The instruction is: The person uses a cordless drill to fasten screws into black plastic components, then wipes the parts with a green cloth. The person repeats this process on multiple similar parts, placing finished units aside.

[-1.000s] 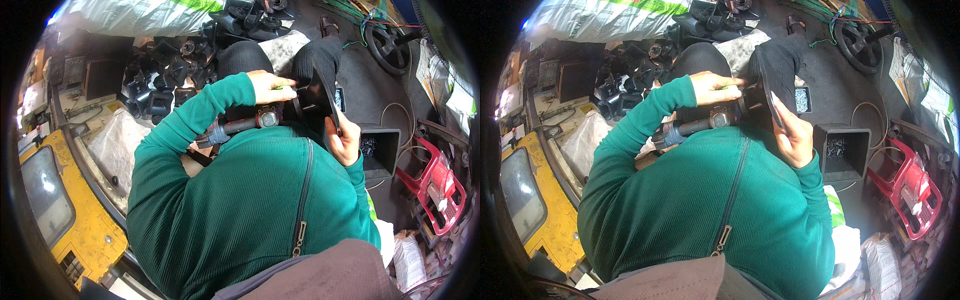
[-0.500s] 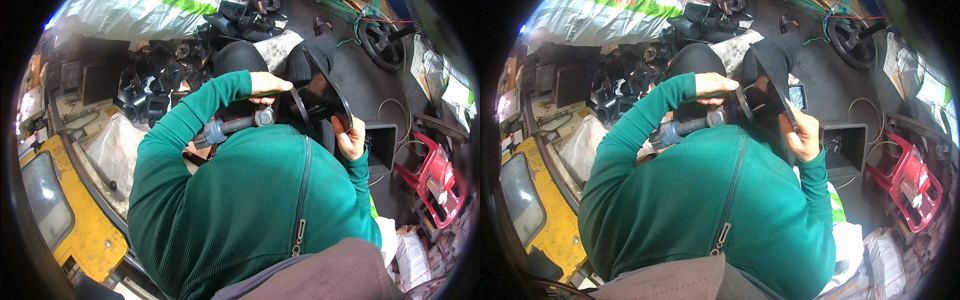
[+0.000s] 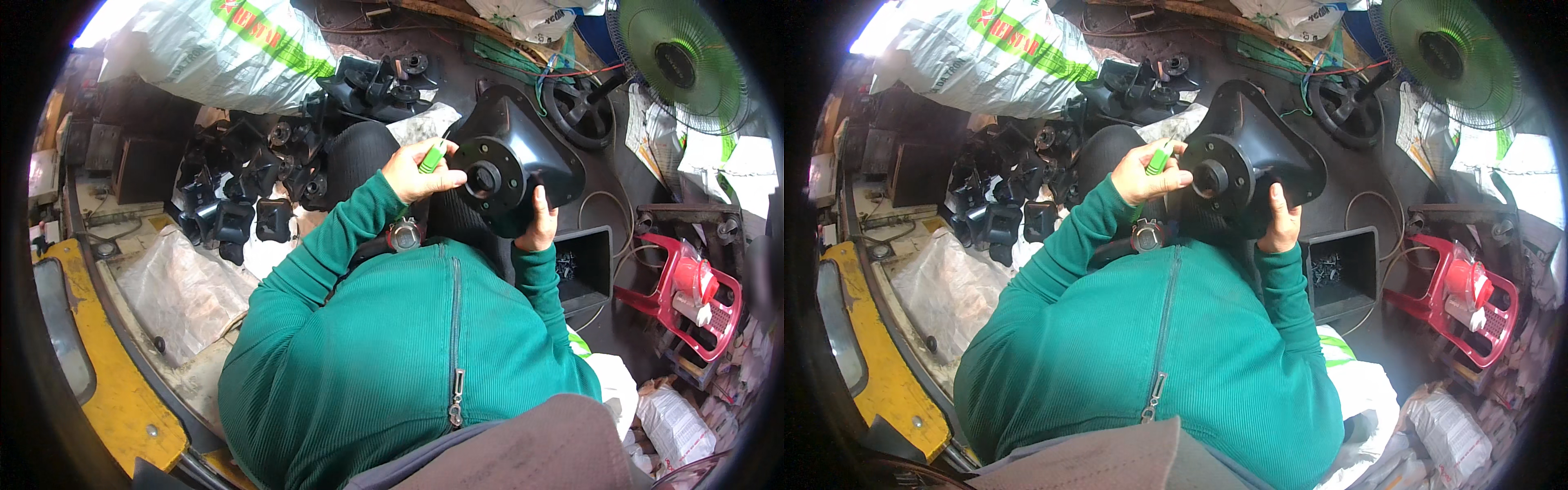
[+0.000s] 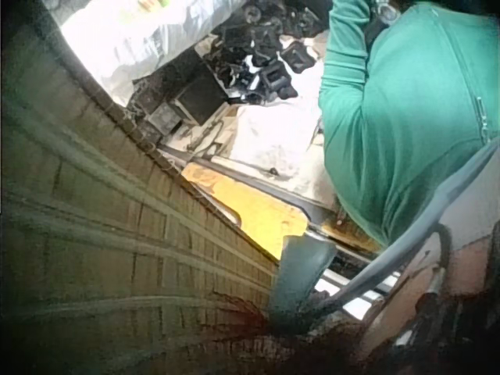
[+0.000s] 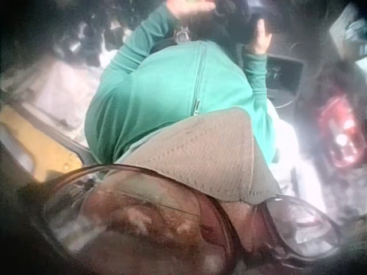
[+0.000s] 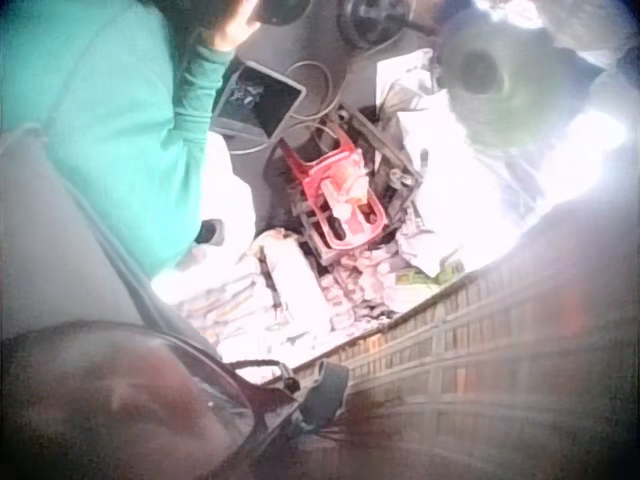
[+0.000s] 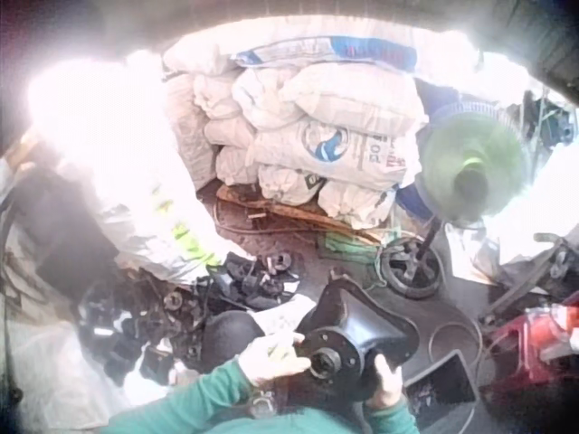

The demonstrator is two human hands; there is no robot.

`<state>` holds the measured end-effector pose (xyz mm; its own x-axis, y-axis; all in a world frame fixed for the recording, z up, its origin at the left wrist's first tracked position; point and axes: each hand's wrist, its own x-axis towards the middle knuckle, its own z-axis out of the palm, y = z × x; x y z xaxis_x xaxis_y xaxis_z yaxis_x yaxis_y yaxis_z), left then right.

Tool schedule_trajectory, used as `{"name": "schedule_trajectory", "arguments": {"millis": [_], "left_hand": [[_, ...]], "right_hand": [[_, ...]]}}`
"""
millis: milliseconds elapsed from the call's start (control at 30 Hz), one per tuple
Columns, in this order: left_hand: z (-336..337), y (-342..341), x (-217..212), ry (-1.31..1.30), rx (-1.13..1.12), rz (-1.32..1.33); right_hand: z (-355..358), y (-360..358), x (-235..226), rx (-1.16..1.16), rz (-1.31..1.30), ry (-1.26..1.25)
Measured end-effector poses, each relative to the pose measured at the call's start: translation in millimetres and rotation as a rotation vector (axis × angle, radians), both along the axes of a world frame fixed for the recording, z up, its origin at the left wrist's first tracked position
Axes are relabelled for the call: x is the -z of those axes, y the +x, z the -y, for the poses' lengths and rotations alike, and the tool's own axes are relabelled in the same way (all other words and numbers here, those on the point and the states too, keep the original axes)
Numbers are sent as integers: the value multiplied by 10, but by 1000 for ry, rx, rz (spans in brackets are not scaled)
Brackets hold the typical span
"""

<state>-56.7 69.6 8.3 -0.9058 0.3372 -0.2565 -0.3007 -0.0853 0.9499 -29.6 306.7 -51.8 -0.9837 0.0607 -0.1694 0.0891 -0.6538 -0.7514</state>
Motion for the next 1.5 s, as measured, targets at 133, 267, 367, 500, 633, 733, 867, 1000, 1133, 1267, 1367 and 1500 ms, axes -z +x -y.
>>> {"name": "schedule_trajectory", "arguments": {"millis": [133, 267, 367, 500, 633, 733, 867, 1000, 1133, 1267, 1367, 1500], "left_hand": [[61, -142, -112, -117, 165, -251], [179, -423, -313, -203, 419, -341], [162, -609, -270, -269, 541, -612], [-68, -674, -177, -424, 567, -905], [-91, -469, -318, -692, 107, -583], [-90, -215, -217, -720, 93, -625], [-125, -74, -480, -965, 244, -524], [-205, -54, -556, -1094, 273, -519], [-187, -45, -539, -1147, 320, -523], [-152, -41, -527, -1222, 354, -495], [-122, -26, -501, -1230, 357, -474], [-54, 5, -404, -1177, 336, -485]], "right_hand": [[-433, 9, 383, -388, -268, -15], [-672, -163, -5, -734, -364, -352], [-826, -352, -51, -795, -207, -111], [-457, -395, -324, -535, -19, 353], [-247, -379, -256, -267, -97, 541], [-218, -303, -274, -205, -113, 556], [-146, -293, -391, -150, -302, 858], [-125, -318, -436, -223, -316, 926], [-53, -301, -512, -251, -340, 957], [-13, -292, -516, -262, -397, 1006], [15, -265, -497, -264, -420, 1025], [79, -211, -422, -220, -460, 1025]]}}
